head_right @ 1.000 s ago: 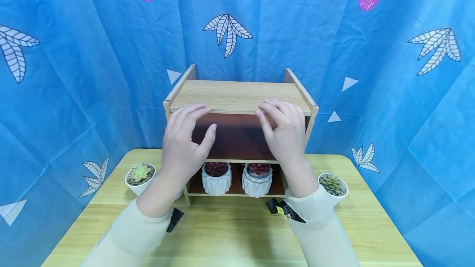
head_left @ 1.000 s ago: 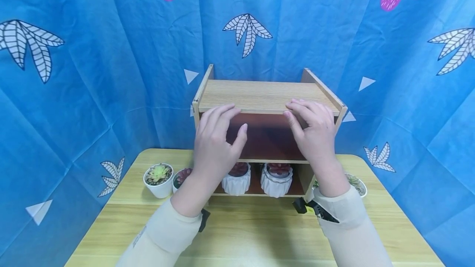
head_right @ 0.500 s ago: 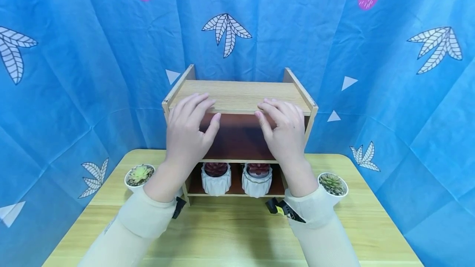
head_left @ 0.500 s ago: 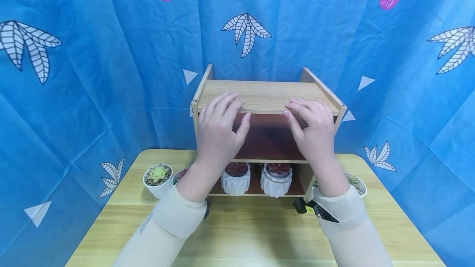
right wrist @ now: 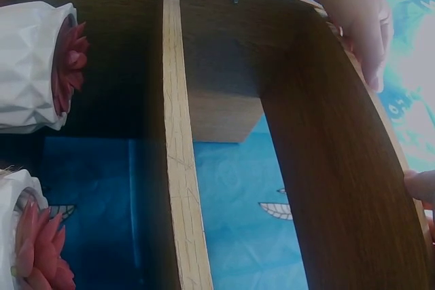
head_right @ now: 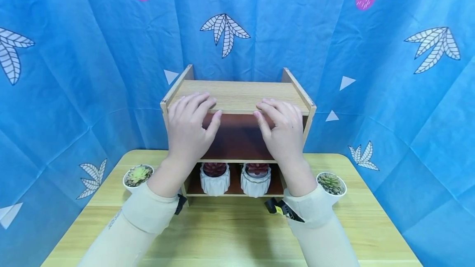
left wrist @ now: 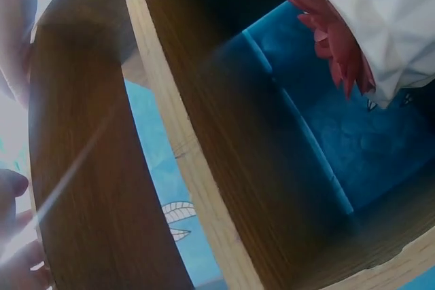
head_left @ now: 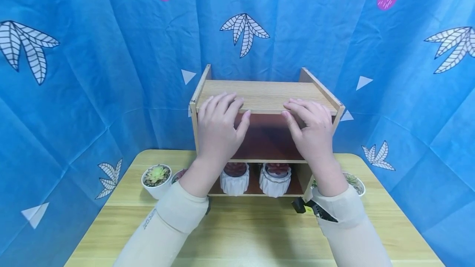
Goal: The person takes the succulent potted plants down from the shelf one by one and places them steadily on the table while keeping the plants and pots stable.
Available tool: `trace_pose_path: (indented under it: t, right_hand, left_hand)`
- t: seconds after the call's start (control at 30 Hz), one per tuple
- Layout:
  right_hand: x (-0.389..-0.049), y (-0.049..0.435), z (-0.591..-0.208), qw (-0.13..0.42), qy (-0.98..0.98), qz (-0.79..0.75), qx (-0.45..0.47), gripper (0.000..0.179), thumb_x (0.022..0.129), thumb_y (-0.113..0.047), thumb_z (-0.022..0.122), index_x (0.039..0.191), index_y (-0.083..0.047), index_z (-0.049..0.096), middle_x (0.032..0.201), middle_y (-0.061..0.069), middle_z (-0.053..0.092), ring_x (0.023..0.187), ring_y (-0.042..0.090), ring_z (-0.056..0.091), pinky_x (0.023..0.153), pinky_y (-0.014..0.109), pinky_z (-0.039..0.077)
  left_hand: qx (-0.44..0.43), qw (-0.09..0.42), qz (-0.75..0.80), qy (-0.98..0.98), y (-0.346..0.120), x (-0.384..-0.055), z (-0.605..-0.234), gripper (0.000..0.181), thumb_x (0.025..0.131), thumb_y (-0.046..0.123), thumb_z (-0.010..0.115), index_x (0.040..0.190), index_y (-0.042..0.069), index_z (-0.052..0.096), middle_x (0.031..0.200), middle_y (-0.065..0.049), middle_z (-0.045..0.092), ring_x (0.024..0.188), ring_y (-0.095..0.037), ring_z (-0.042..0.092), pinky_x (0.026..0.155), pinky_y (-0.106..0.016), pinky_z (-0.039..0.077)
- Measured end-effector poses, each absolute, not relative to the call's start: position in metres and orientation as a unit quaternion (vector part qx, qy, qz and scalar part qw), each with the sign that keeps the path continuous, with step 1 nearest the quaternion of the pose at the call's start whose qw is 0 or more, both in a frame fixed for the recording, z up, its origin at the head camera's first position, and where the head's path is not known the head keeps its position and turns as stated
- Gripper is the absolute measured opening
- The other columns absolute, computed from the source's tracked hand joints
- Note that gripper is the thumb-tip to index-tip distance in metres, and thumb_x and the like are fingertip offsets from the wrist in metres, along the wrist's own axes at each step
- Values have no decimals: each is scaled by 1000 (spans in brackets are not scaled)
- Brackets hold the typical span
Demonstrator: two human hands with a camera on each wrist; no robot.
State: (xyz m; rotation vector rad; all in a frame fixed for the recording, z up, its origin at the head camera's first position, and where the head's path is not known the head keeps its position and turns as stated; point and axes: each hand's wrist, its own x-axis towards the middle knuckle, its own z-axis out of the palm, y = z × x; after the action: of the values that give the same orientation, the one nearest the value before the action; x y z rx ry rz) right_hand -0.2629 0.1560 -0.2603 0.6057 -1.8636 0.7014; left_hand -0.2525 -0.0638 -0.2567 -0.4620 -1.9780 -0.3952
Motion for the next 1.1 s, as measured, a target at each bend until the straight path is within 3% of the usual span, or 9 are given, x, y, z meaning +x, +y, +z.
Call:
trace_pose_path:
  t: [0.23,1.1]
  right_hand:
    - [-263,156,-260,505,-773,292,249,20,89,-14,77,108,-8,78,113,9,74,109,31,64,96,52,40]
    - [-262,157,-261,503,-776,282,254,22,90,-15,76,111,-7,77,114,11,73,110,33,63,98,54,39]
  left_hand:
    - [-190,514,-155,-822,-63,-254,-259,32,100,35,58,118,13,74,122,-6,70,116,-26,61,102,-47,40]
    - [-191,498,-195,-823,-65,-252,-256,32,98,36,64,119,15,75,121,-4,71,114,-24,63,102,-45,41]
